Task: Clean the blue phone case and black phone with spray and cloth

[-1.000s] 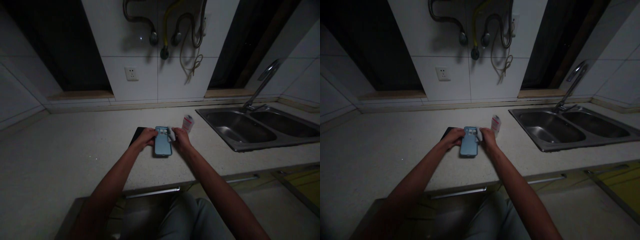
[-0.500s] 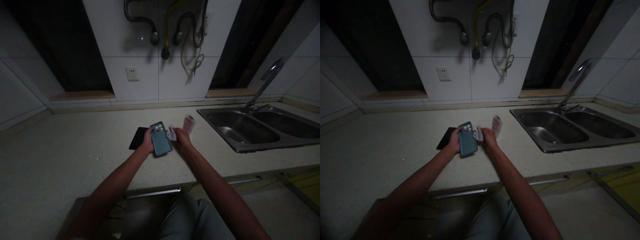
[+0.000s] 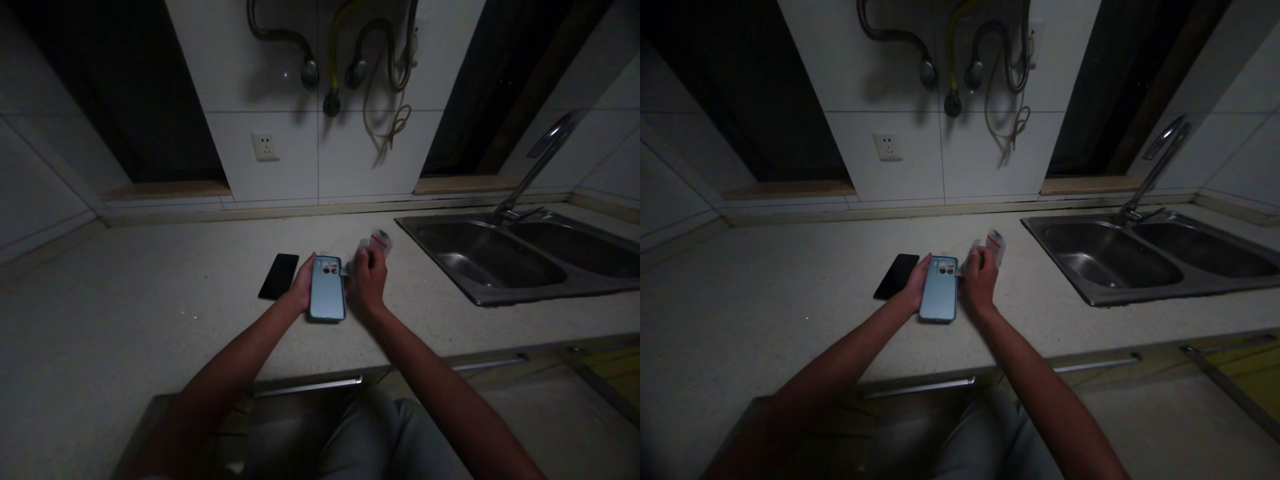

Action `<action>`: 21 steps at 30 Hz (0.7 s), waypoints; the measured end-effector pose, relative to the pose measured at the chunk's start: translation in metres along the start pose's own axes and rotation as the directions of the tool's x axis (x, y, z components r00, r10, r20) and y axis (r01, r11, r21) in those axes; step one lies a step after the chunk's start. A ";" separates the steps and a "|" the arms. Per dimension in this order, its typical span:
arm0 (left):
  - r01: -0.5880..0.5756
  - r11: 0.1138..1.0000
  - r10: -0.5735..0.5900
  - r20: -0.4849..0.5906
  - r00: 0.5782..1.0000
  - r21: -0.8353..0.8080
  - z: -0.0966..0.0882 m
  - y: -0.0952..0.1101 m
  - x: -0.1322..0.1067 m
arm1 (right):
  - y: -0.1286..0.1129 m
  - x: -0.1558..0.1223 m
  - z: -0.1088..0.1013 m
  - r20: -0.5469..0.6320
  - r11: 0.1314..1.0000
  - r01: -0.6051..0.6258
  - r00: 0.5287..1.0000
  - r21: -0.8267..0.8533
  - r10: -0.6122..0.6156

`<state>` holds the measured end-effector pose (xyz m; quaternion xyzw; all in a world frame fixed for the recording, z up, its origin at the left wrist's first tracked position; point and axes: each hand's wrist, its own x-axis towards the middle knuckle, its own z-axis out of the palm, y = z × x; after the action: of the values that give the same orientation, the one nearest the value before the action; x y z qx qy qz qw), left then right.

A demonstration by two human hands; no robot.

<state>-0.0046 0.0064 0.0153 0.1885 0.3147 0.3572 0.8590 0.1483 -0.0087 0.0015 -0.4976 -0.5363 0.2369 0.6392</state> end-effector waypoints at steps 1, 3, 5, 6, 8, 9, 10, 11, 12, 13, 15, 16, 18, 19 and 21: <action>0.004 1.000 -0.004 0.012 1.000 0.007 0.002 -0.001 -0.001 | -0.002 -0.002 0.001 -0.089 0.997 0.027 0.995 -0.067 -0.033; -0.014 1.000 0.014 0.023 1.000 0.019 0.007 -0.005 -0.002 | -0.005 -0.005 0.004 -0.025 0.978 0.118 0.992 -0.170 -0.124; -0.042 0.999 0.041 0.012 0.999 0.020 0.012 -0.009 -0.003 | -0.009 -0.007 0.007 0.123 0.936 0.246 0.967 -0.252 -0.221; -0.052 0.999 0.052 0.006 0.999 0.015 0.014 -0.011 -0.003 | -0.010 -0.008 0.008 0.188 0.908 0.309 0.946 -0.283 -0.263; -0.063 0.998 0.063 0.002 0.998 -0.001 0.016 -0.014 -0.002 | -0.011 -0.007 0.009 0.282 0.856 0.403 0.905 -0.325 -0.319; -0.065 0.998 0.065 -0.001 0.998 -0.006 0.016 -0.014 -0.002 | -0.010 -0.007 0.009 0.315 0.838 0.432 0.889 -0.332 -0.333; -0.065 0.998 0.065 -0.007 0.998 -0.007 0.015 -0.015 -0.001 | -0.009 -0.007 0.009 0.345 0.828 0.453 0.875 -0.331 -0.341; -0.068 0.998 0.068 -0.013 0.998 -0.007 0.014 -0.016 0.000 | -0.008 -0.007 0.009 0.375 0.823 0.468 0.861 -0.321 -0.343; -0.070 0.998 0.070 -0.018 0.997 -0.006 0.013 -0.016 0.002 | -0.006 -0.007 0.009 0.407 0.823 0.479 0.847 -0.305 -0.342; -0.070 0.998 0.070 -0.020 0.997 -0.006 0.011 -0.016 0.003 | -0.005 -0.007 0.009 0.442 0.826 0.486 0.831 -0.284 -0.338; -0.067 0.998 0.067 -0.023 0.997 -0.016 0.008 -0.016 0.006 | -0.003 -0.007 0.009 0.509 0.836 0.492 0.798 -0.244 -0.321; -0.068 0.997 0.067 -0.028 0.997 -0.026 0.007 -0.016 0.007 | -0.003 -0.008 0.009 0.540 0.839 0.494 0.782 -0.230 -0.312; -0.083 0.995 0.080 -0.057 0.995 -0.049 0.006 -0.015 0.009 | -0.006 -0.009 0.009 0.599 0.837 0.507 0.742 -0.206 -0.301; -0.103 0.993 0.098 -0.081 0.992 -0.059 0.006 -0.014 0.010 | -0.008 -0.009 0.009 0.630 0.835 0.516 0.717 -0.190 -0.299; -0.150 0.987 0.140 -0.131 0.981 -0.064 0.006 -0.011 0.010 | -0.013 -0.010 0.009 0.681 0.842 0.520 0.671 -0.148 -0.295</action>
<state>0.0105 0.0060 0.0096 0.1560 0.3405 0.4414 0.8154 0.1342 -0.0189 0.0074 -0.3528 -0.8494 0.1460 0.3644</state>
